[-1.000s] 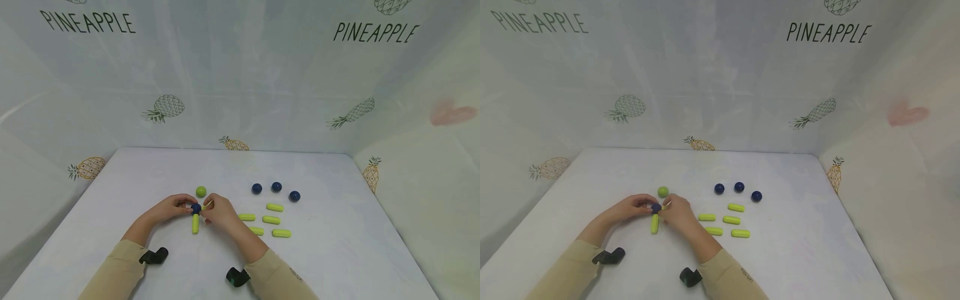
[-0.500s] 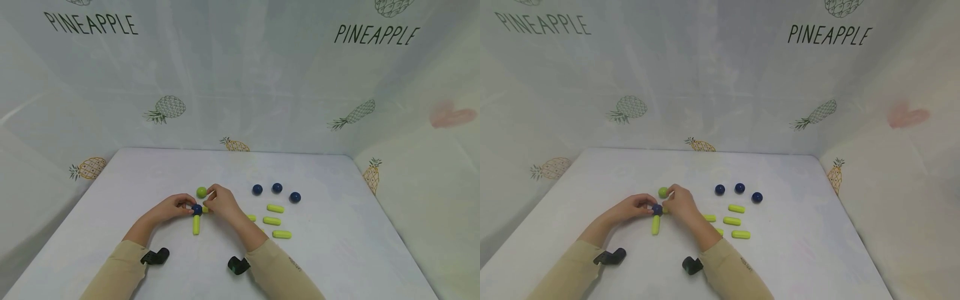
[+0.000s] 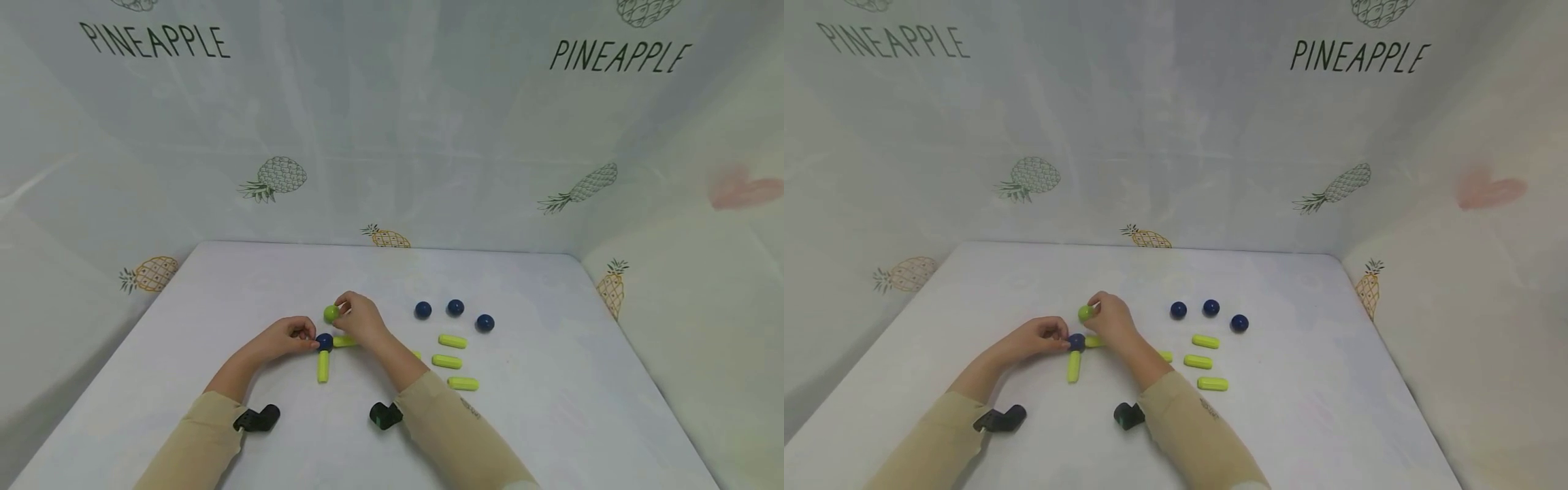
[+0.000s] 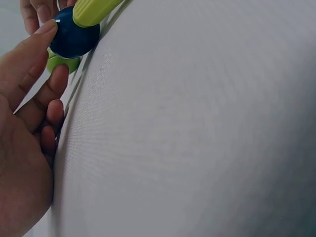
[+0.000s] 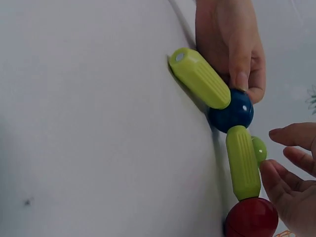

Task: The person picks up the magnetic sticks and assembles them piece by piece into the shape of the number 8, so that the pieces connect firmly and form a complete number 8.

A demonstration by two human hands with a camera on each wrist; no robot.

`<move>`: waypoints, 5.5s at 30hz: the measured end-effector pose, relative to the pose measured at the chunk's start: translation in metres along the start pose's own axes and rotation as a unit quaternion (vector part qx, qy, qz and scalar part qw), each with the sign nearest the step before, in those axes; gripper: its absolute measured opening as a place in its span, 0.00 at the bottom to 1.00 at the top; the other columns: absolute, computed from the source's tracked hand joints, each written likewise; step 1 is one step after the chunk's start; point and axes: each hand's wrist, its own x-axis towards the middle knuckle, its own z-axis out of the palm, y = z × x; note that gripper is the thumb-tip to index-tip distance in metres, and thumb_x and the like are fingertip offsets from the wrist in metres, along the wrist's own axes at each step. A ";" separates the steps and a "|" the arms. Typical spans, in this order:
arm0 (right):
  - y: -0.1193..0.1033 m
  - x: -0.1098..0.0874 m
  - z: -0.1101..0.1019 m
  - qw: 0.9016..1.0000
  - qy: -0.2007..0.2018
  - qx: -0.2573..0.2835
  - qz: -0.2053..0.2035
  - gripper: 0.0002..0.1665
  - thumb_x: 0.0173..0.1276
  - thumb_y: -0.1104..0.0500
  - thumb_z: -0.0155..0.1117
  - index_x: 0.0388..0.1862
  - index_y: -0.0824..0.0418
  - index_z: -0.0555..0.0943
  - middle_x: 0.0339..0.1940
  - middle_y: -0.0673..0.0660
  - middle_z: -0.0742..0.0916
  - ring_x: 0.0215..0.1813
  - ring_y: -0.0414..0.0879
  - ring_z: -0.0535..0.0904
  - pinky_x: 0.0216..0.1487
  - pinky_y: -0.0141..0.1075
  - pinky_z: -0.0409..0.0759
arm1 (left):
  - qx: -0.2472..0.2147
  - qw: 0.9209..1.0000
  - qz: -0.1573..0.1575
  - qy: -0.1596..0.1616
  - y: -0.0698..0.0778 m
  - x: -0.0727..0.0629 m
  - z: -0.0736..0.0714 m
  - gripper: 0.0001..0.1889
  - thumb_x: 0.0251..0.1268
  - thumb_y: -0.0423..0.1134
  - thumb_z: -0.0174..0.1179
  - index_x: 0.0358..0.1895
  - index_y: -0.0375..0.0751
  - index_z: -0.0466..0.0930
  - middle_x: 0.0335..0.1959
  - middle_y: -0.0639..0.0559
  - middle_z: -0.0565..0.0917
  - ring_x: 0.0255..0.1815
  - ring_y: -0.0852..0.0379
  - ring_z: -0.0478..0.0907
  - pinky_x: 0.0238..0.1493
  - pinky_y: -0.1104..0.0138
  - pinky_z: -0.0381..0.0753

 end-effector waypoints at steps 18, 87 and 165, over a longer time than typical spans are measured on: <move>0.005 0.026 0.006 0.997 -0.042 -0.059 0.004 0.22 0.59 0.59 0.74 0.53 0.55 0.81 0.46 0.54 0.83 0.48 0.48 0.78 0.49 0.39 0.75 | -0.008 1.000 0.000 -0.005 0.002 -0.001 0.000 0.09 0.61 0.36 0.68 0.37 0.36 0.78 0.28 0.51 0.74 0.33 0.53 0.69 0.36 0.66 0.69; 0.021 -0.041 -0.036 0.998 0.020 0.055 -0.038 0.22 0.57 0.64 0.75 0.51 0.61 0.81 0.43 0.52 0.79 0.44 0.51 0.75 0.42 0.36 0.74 | 0.061 0.998 0.013 -0.015 0.020 0.033 0.005 0.16 0.63 0.36 0.66 0.52 0.36 0.78 0.43 0.45 0.81 0.38 0.52 0.70 0.40 0.61 0.69; 0.034 -0.056 -0.001 0.999 0.006 -0.005 0.044 0.16 0.57 0.47 0.76 0.35 0.54 0.81 0.27 0.45 0.80 0.31 0.40 0.73 0.34 0.34 0.71 | 0.042 0.998 -0.043 0.037 0.007 0.068 0.008 0.19 0.68 0.44 0.62 0.57 0.39 0.79 0.48 0.45 0.80 0.48 0.48 0.71 0.54 0.53 0.66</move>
